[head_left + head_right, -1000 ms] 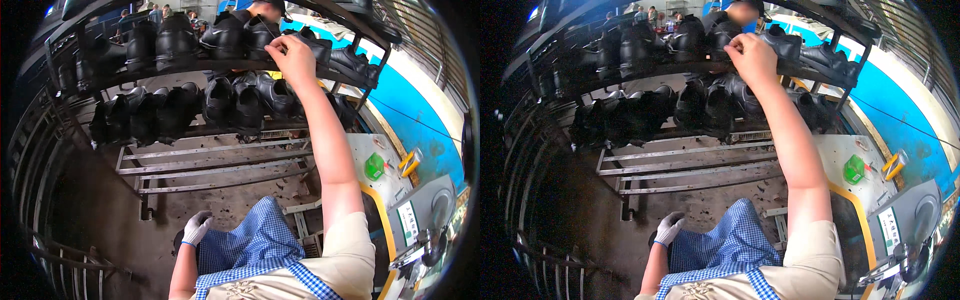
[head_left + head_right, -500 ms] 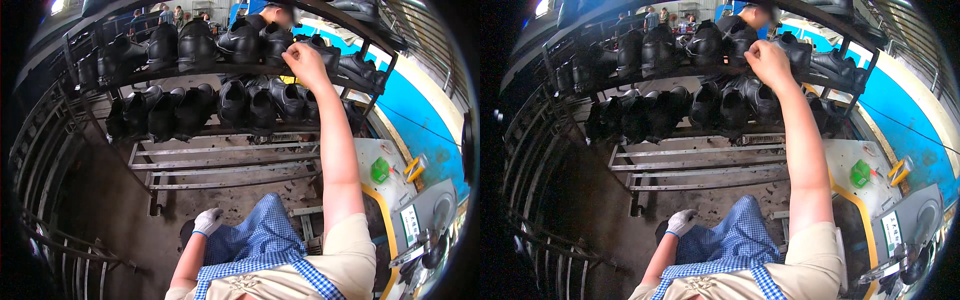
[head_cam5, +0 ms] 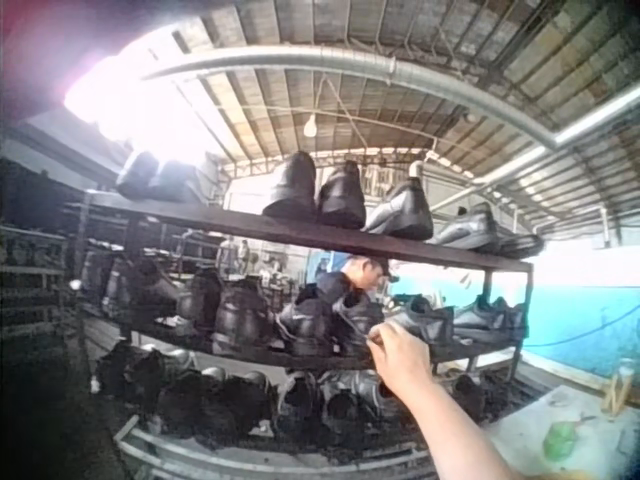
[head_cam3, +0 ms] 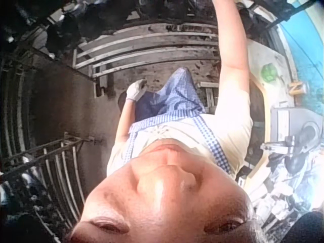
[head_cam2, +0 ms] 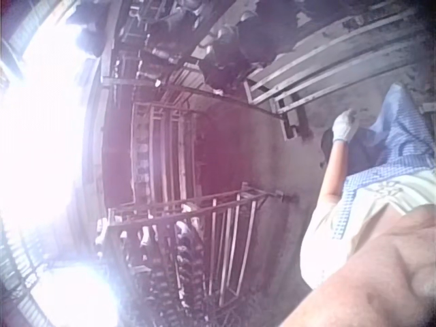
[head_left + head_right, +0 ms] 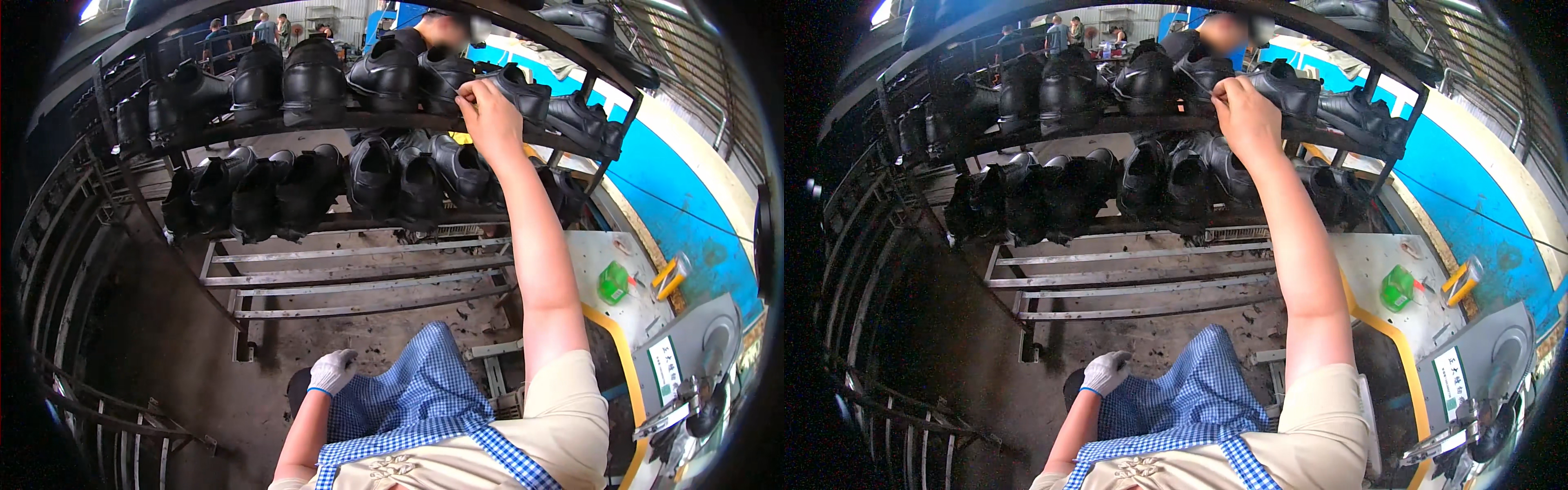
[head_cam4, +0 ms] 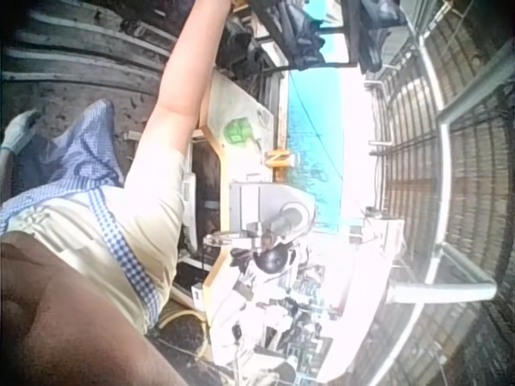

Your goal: The person picks up black shoes from a metal rack and uses a small metal tool to scrape and clean the soles and edges. They handle the shoes one by one, rotating them to access different areas, and place them back on the rack after cleaning.

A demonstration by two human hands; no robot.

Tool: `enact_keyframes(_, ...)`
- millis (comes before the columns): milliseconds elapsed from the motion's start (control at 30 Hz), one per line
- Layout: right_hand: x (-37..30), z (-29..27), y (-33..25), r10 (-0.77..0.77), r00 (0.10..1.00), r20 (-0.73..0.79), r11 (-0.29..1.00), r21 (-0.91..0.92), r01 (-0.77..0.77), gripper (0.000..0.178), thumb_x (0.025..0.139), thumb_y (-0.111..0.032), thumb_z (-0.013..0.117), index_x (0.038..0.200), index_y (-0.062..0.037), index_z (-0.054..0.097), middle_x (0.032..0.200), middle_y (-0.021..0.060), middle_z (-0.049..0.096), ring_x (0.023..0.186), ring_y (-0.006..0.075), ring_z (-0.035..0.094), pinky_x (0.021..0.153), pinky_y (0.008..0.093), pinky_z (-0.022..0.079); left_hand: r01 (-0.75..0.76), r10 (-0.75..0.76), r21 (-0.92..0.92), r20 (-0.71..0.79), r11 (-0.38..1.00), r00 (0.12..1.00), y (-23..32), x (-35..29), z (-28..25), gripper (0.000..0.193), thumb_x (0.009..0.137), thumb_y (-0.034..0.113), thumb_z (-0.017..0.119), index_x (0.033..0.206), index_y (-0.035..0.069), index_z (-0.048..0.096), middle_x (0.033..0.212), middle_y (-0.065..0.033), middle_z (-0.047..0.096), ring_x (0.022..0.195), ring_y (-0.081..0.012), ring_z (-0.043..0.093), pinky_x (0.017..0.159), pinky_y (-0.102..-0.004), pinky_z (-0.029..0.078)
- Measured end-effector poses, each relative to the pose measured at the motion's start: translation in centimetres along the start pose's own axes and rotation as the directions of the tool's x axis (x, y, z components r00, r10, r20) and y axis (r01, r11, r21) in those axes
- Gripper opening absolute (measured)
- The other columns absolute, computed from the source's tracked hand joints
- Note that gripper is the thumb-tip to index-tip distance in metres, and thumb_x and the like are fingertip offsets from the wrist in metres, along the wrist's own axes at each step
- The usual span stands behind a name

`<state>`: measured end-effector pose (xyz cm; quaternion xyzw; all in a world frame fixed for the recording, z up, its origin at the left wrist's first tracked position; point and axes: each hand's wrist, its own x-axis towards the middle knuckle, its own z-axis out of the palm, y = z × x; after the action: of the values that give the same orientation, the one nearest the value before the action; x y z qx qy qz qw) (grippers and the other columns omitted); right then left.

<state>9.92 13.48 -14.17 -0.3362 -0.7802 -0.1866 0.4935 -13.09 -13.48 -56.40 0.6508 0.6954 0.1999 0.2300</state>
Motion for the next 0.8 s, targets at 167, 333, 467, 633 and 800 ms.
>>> enact_keyframes(167, 1.5, -0.8, 0.0, 0.099, 0.981, 0.168, 0.993, -0.077, -0.087, 0.015, 0.087, -0.016, 0.069, 0.097, -0.0062, 0.064, 0.092, 0.0092, 0.067, 0.086, 0.0288, 0.067, 0.077, 0.0399, 0.051, -0.011, 0.011, 0.021, 0.01, 1.0, 1.0, -0.9, 0.3, 0.4, 0.029, 0.089, 0.031, 0.059, 0.111, 0.017, 0.07, 0.108, -0.0112, 0.07, 0.099, -0.0334, 0.067, 0.084, -0.0447, 0.055)
enact_keyframes(333, 1.6, -1.1, -0.4, 0.094, 0.971, 0.221, 0.99, -0.123, -0.068, 0.012, 0.089, -0.018, 0.066, 0.094, -0.0066, 0.064, 0.101, 0.0128, 0.066, 0.098, 0.0344, 0.065, 0.084, 0.0452, 0.052, -0.016, 0.016, 0.016, 0.023, 1.0, 1.0, -0.5, 0.3, -0.2, 0.028, 0.089, 0.032, 0.059, 0.11, 0.017, 0.07, 0.107, -0.0111, 0.07, 0.098, -0.0334, 0.068, 0.083, -0.0446, 0.055)
enact_keyframes(467, -0.2, 0.0, -0.6, 0.085, 0.965, 0.248, 0.994, -0.085, -0.066, 0.012, 0.088, -0.017, 0.068, 0.091, -0.0074, 0.062, 0.097, 0.0131, 0.064, 0.098, 0.0348, 0.064, 0.084, 0.0452, 0.052, -0.021, 0.021, -0.004, -0.003, 1.0, 1.0, -1.1, 0.5, 0.4, 0.027, 0.089, 0.031, 0.06, 0.108, 0.016, 0.071, 0.106, -0.0114, 0.071, 0.097, -0.0333, 0.068, 0.082, -0.0448, 0.055)
enact_keyframes(633, -0.6, 0.6, 0.9, 0.198, 0.98, -0.015, 0.951, 0.245, -0.188, 0.017, 0.086, -0.018, 0.071, 0.097, -0.0073, 0.064, 0.099, 0.0104, 0.066, 0.091, 0.0317, 0.066, 0.078, 0.0409, 0.052, -0.009, 0.009, 0.008, 0.002, 1.0, 1.0, -0.7, 0.4, 0.2, 0.027, 0.088, 0.03, 0.061, 0.108, 0.016, 0.072, 0.104, -0.0118, 0.071, 0.095, -0.0336, 0.069, 0.082, -0.0449, 0.055)
enact_keyframes(800, -0.4, 1.4, 0.8, -0.005, 0.996, -0.09, 0.996, 0.089, 0.013, 0.017, 0.088, -0.014, 0.07, 0.101, -0.0059, 0.064, 0.098, 0.0082, 0.066, 0.081, 0.0258, 0.065, 0.071, 0.0345, 0.051, -0.016, 0.016, 0.001, 0.003, 1.0, 1.0, -0.5, 0.5, -0.2, 0.026, 0.087, 0.029, 0.062, 0.107, 0.015, 0.072, 0.104, -0.0118, 0.072, 0.095, -0.0333, 0.069, 0.082, -0.0444, 0.055)
